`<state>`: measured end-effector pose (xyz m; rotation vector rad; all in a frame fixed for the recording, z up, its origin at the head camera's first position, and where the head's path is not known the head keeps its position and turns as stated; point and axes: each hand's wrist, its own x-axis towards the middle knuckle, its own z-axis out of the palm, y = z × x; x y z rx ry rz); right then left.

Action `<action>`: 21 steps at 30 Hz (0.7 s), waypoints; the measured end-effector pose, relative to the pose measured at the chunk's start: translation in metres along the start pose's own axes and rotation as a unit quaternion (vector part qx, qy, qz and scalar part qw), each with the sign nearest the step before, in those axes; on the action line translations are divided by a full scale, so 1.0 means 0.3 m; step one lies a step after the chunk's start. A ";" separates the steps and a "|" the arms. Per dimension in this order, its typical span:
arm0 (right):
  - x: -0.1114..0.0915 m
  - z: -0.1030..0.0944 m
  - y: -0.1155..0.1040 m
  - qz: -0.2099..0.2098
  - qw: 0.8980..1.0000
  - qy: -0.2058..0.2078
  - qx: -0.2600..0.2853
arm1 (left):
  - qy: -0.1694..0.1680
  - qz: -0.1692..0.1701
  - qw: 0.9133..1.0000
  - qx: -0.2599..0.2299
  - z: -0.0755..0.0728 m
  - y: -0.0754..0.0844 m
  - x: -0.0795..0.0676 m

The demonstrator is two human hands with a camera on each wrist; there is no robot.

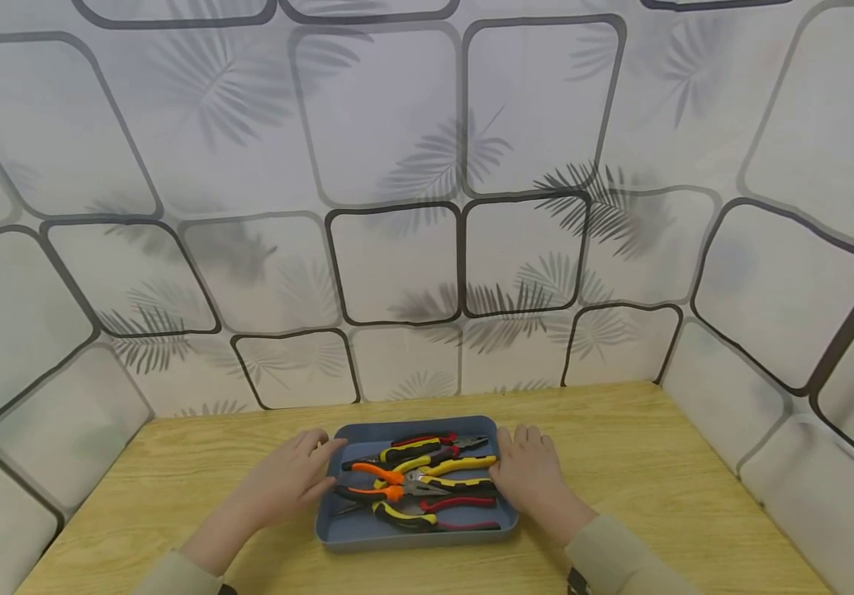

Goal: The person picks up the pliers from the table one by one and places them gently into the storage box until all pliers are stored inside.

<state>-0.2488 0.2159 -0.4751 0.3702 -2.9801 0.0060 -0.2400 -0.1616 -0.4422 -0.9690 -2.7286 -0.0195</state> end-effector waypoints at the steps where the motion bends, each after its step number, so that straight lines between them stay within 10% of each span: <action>1: 0.001 0.000 0.000 -0.001 1.000 0.001 0.000 | 0.004 -0.001 1.000 0.001 0.003 -0.004 -0.008; 21: 0.008 -0.001 0.024 -0.011 0.999 0.016 0.044 | -0.004 -0.052 0.999 -0.001 0.031 -0.066 -0.124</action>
